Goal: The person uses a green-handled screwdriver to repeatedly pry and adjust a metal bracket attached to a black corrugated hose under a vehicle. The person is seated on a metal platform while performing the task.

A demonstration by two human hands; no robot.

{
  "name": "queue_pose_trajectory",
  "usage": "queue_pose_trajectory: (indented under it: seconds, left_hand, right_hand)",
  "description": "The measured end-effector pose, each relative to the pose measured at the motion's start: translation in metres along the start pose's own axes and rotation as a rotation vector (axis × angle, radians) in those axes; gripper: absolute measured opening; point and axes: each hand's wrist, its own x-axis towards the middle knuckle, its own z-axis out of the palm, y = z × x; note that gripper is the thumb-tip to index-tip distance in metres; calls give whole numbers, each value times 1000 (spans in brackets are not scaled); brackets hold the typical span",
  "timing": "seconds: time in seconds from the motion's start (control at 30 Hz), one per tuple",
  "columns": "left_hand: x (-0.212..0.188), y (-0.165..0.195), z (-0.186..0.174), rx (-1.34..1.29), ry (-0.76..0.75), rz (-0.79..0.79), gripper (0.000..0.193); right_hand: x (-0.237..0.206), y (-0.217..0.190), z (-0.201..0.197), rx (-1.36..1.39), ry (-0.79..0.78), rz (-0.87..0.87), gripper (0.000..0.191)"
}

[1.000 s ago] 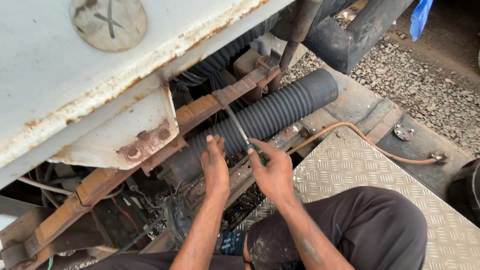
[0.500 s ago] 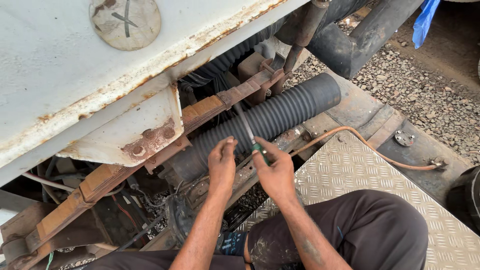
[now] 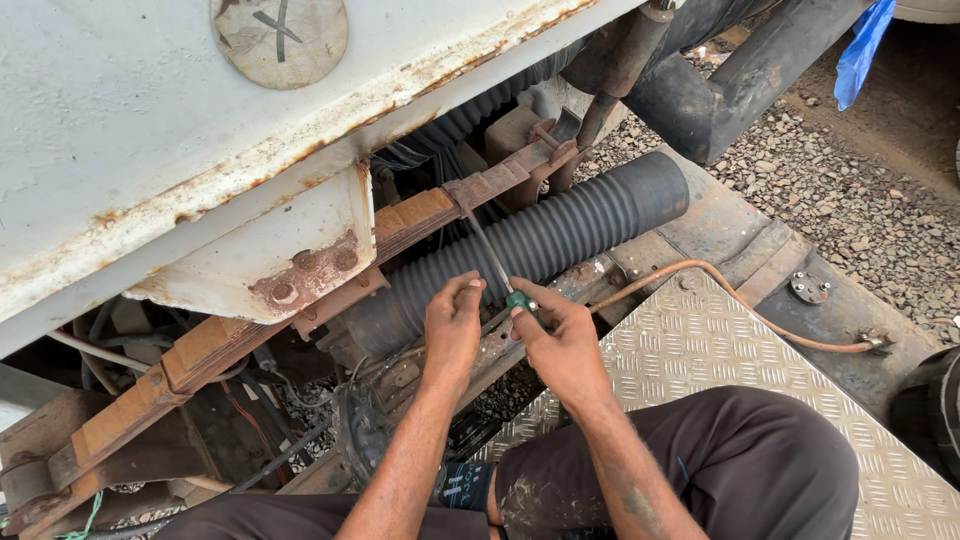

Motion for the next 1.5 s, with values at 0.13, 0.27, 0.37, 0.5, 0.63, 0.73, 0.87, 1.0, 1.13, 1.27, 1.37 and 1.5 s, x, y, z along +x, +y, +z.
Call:
queue_pose_trajectory:
  seconds: [0.13,0.27,0.37,0.5,0.63,0.73,0.87,1.0,1.13,1.27,1.37,1.5]
  left_hand:
    - [-1,3,1,16,-26,-30,45]
    - [-1,3,2,29,-36,-54,46]
    - [-1,2,2,9,-43,-43,46]
    - [-1,0,2,17,-45,-53,45]
    - [-1,-2,3,-3,-47,-31,44]
    - [0,-4,3,-30,-50,-4,42]
    - [1,-5,3,-22,-72,-6,41]
    - [1,-3,3,-37,-57,-7,41]
    - [-1,-2,3,-53,-86,-73,41]
    - [-1,-2,4,-58,-93,-50,41]
    - [1,-1,6,-94,-78,-64,40]
    - [4,2,10,-113,-85,-95,39]
  right_hand:
    - [-2,-7,-6,-244,42,-85,41]
    - [-3,-9,-1,-328,118,-83,38]
    - [-2,-9,3,-384,137,-108,36]
    - [0,-8,-4,-382,133,-195,35]
    - [2,-10,-10,-426,105,-26,36]
    - [2,-10,-5,-395,155,-220,33]
    - [2,-10,-7,-454,163,-58,34]
    - [6,-14,-17,-412,234,-105,33]
    - [9,-16,-17,-413,213,-43,32]
    - [16,-12,-23,-532,154,63,33]
    - [34,-11,-39,-493,91,-122,31]
    - [68,-16,-38,-593,10,-263,31]
